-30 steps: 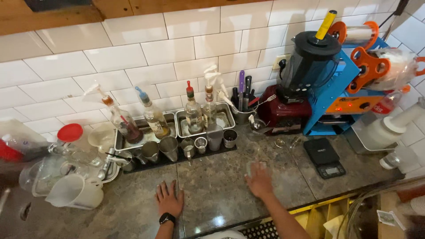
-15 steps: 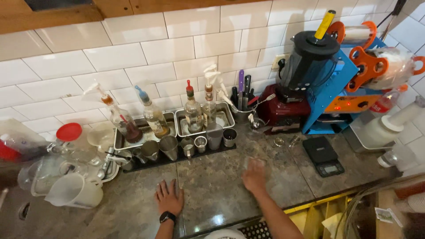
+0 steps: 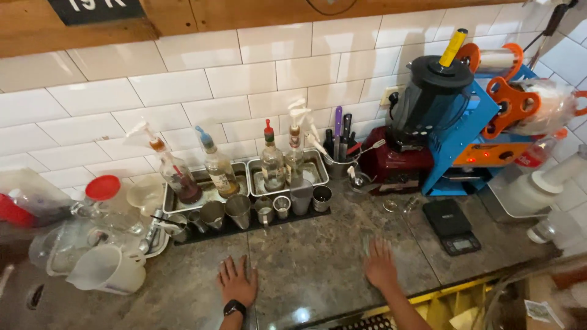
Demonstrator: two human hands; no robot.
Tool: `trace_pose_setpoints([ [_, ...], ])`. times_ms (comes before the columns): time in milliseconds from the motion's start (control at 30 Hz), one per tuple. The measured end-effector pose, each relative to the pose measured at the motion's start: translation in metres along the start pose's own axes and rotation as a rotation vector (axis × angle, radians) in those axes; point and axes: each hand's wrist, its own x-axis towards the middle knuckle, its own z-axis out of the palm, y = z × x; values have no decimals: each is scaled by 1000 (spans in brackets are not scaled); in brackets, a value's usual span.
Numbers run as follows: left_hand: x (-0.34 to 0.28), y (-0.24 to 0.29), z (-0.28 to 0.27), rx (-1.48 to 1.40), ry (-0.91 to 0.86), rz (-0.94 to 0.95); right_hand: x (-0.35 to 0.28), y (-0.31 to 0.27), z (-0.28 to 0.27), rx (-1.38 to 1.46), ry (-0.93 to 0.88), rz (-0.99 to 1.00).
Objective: Cleaning a coffee shop counter with a cloth.
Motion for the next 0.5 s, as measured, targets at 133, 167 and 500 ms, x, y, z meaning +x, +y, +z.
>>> trace_pose_setpoints([
  [133, -3, 0, 8, -36, 73, 3, 25, -63, -26, 234, -238, 234],
  [167, -2, -2, 12, -10, 86, 14, 25, -90, -52, 389, -356, 216],
  [500, 2, 0, 9, 46, -5, 6, -44, -56, -102, 448, -568, 15],
])
